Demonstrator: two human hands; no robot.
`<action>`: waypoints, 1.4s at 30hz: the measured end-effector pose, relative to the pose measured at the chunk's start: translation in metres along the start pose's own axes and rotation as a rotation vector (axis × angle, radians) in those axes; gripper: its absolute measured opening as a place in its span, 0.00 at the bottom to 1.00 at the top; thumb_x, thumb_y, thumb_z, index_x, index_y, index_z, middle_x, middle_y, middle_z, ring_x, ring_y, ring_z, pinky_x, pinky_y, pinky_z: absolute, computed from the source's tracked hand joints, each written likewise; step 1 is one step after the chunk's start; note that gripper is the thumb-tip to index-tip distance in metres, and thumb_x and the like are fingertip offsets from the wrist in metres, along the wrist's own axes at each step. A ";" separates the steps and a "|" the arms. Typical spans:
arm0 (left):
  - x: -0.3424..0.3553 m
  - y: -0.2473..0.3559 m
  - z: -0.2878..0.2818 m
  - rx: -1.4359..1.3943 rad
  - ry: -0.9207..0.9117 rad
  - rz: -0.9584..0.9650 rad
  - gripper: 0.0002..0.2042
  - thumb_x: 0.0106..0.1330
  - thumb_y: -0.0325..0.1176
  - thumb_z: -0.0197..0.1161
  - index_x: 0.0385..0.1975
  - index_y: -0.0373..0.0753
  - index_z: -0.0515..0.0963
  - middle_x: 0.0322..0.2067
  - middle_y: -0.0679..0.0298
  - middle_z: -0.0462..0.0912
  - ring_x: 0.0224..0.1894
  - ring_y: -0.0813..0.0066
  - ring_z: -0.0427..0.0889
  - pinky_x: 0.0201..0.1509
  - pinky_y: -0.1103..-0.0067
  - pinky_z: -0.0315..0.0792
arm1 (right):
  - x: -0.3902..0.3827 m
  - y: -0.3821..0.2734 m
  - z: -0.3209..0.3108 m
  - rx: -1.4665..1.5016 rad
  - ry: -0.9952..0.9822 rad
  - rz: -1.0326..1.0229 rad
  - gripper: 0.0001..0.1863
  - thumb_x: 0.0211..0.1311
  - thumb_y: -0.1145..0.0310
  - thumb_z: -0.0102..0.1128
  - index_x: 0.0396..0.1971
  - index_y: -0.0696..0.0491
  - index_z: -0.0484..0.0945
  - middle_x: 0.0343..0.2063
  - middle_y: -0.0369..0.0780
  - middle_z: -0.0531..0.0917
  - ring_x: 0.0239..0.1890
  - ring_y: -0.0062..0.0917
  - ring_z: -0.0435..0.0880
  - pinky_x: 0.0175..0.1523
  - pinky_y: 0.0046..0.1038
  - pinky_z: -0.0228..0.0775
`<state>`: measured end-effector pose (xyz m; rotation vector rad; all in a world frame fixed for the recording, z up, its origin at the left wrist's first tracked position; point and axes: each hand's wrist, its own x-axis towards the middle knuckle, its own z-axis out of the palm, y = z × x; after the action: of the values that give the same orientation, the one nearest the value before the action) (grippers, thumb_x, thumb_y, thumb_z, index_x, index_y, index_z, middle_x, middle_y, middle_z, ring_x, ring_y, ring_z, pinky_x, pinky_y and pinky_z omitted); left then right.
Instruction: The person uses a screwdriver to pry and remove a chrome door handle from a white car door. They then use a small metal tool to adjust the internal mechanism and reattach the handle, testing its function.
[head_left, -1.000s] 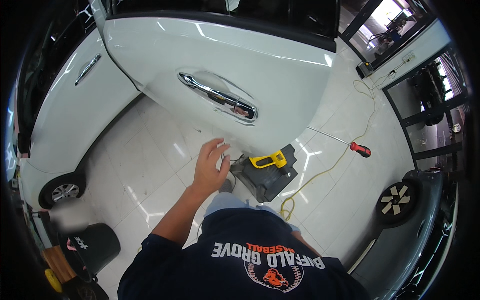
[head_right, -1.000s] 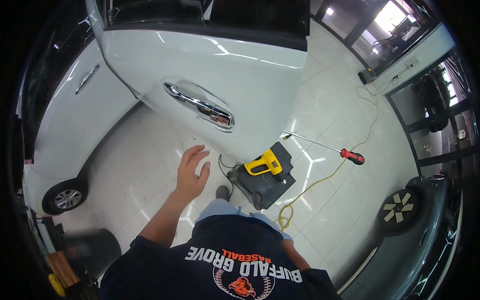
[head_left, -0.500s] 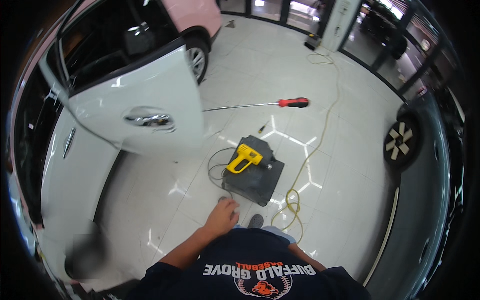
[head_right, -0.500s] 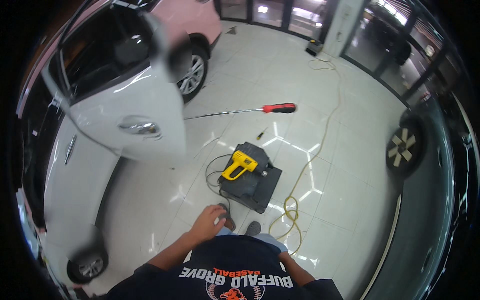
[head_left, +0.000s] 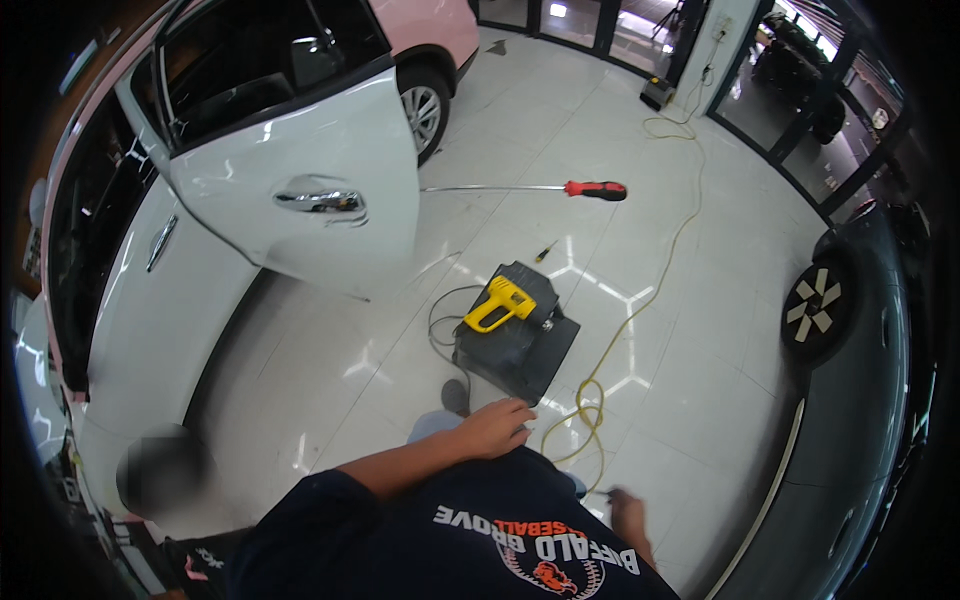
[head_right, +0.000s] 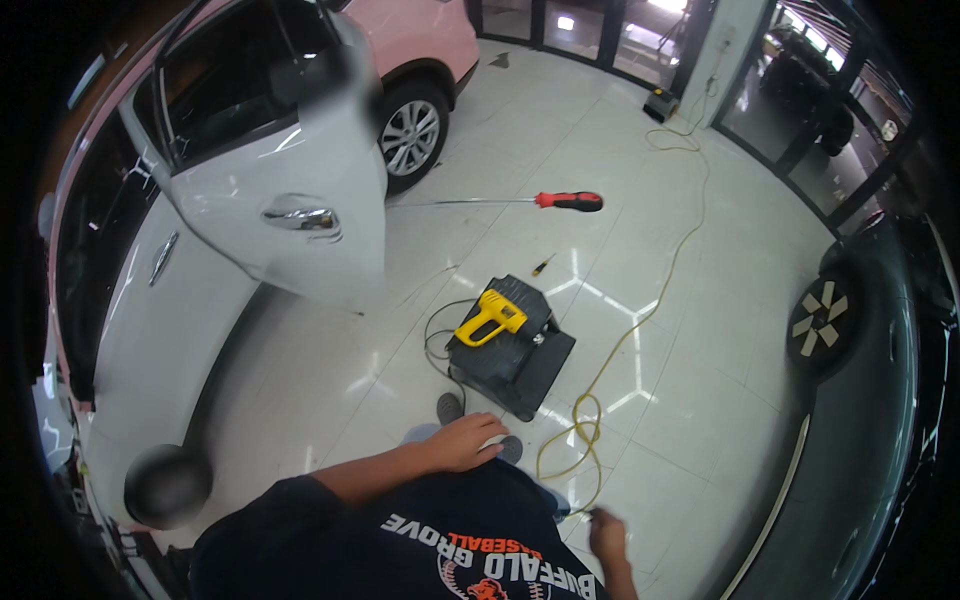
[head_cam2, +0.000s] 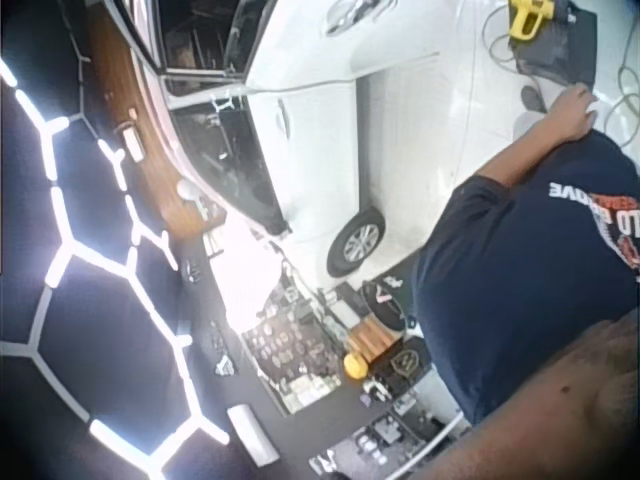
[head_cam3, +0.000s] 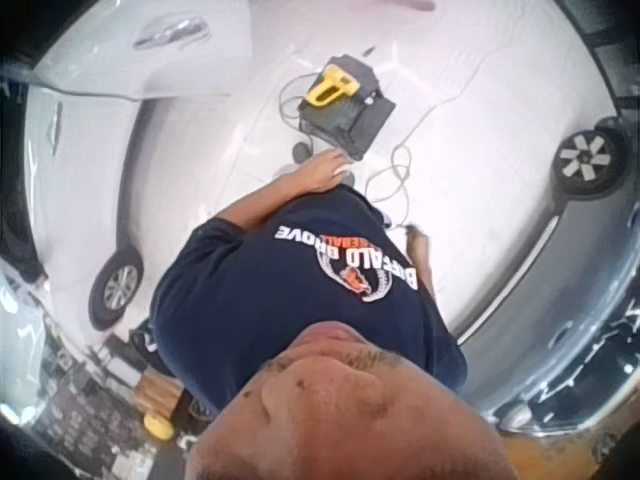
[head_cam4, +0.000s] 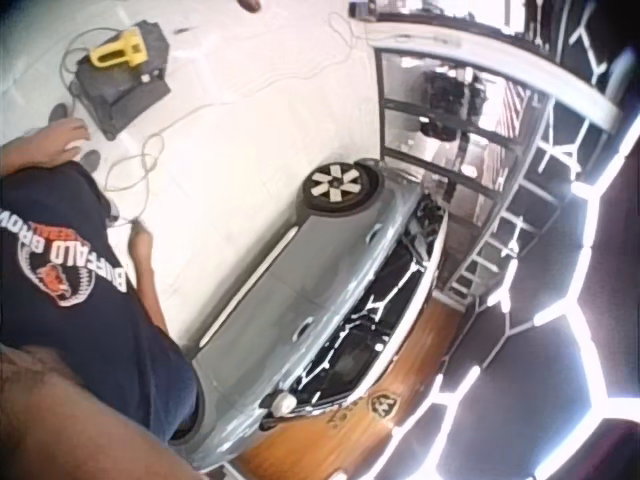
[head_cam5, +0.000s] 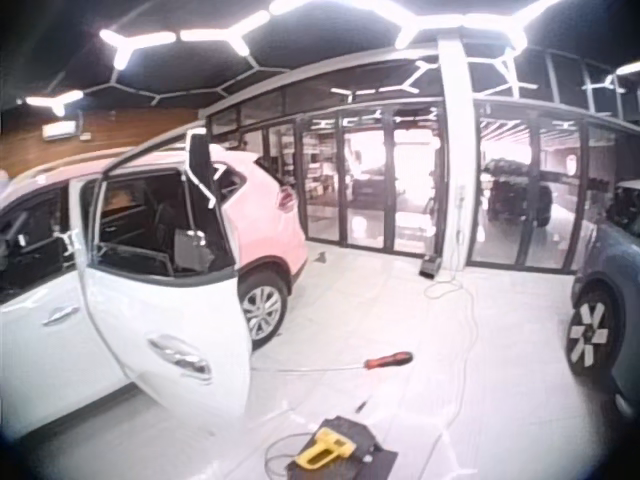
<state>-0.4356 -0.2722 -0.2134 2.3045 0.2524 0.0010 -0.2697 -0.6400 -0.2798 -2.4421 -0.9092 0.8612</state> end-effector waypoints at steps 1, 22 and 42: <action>0.002 0.004 -0.001 -0.029 0.005 0.029 0.16 0.69 0.37 0.58 0.51 0.34 0.75 0.47 0.51 0.77 0.53 0.53 0.75 0.59 0.66 0.70 | 0.008 -0.028 -0.027 0.078 0.127 0.032 0.13 0.66 0.75 0.49 0.45 0.61 0.78 0.30 0.46 0.87 0.34 0.36 0.88 0.42 0.35 0.79; -0.049 -0.075 -0.271 -0.631 0.261 -0.055 0.11 0.71 0.35 0.58 0.38 0.34 0.81 0.20 0.66 0.77 0.23 0.79 0.76 0.28 0.79 0.70 | 0.200 -0.483 -0.043 1.234 -0.150 -0.445 0.06 0.70 0.74 0.51 0.42 0.58 0.75 0.40 0.43 0.82 0.35 0.22 0.80 0.42 0.27 0.75; -0.056 -0.156 -0.354 0.436 0.742 -0.009 0.23 0.53 0.33 0.73 0.50 0.41 0.77 0.47 0.58 0.69 0.51 0.61 0.72 0.65 0.49 0.54 | 0.238 -0.609 -0.100 0.391 0.006 -0.833 0.08 0.53 0.81 0.63 0.36 0.61 0.82 0.26 0.43 0.83 0.25 0.28 0.82 0.31 0.25 0.72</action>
<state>-0.5471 0.0787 -0.0818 2.6414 0.6921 0.8841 -0.3318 -0.0577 0.0280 -1.5094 -1.4311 0.6259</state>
